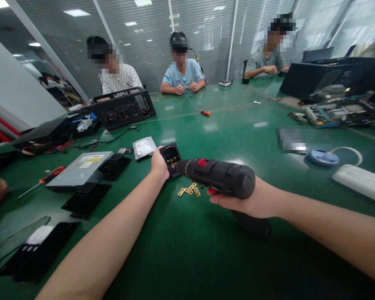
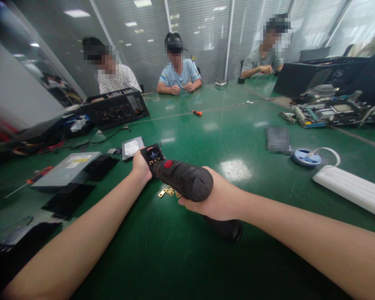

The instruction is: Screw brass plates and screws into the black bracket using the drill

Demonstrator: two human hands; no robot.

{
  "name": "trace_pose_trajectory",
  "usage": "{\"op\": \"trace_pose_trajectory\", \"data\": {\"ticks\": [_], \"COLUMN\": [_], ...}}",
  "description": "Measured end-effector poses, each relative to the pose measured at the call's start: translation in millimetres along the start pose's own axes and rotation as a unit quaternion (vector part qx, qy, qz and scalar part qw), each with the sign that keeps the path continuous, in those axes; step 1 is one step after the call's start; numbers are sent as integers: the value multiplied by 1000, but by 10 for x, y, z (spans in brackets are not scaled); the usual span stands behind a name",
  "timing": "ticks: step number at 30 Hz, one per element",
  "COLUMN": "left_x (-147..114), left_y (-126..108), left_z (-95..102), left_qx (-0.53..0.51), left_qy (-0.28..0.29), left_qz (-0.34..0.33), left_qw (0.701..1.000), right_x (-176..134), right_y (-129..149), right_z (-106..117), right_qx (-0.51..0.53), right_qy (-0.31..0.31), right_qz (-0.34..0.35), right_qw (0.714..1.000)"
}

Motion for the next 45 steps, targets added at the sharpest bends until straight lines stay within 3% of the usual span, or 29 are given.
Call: {"op": "trace_pose_trajectory", "data": {"ticks": [18, 38, 45], "left_x": [-6, -12, -4], "left_y": [-7, 1, 10], "left_z": [-6, -6, 4], "left_qx": [1, -9, 0], "left_qy": [-12, -22, -14], "left_qz": [6, -7, -9], "left_qw": [1000, 1000, 1000], "right_x": [14, 2, 26], "right_y": [3, -4, 29], "right_z": [8, 5, 14], "right_qx": [5, 25, 27], "right_qy": [-5, 3, -18], "right_qz": [25, -7, 19], "right_qw": [1000, 1000, 999]}}
Point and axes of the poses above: each hand's wrist, its own x-axis towards the middle knuckle, its own z-axis out of the back of the hand, y = z × x, the point moved 1 cm from there along x, towards the middle knuckle, and after that the axes turned 5 degrees about -x, right-handed, at the moved point
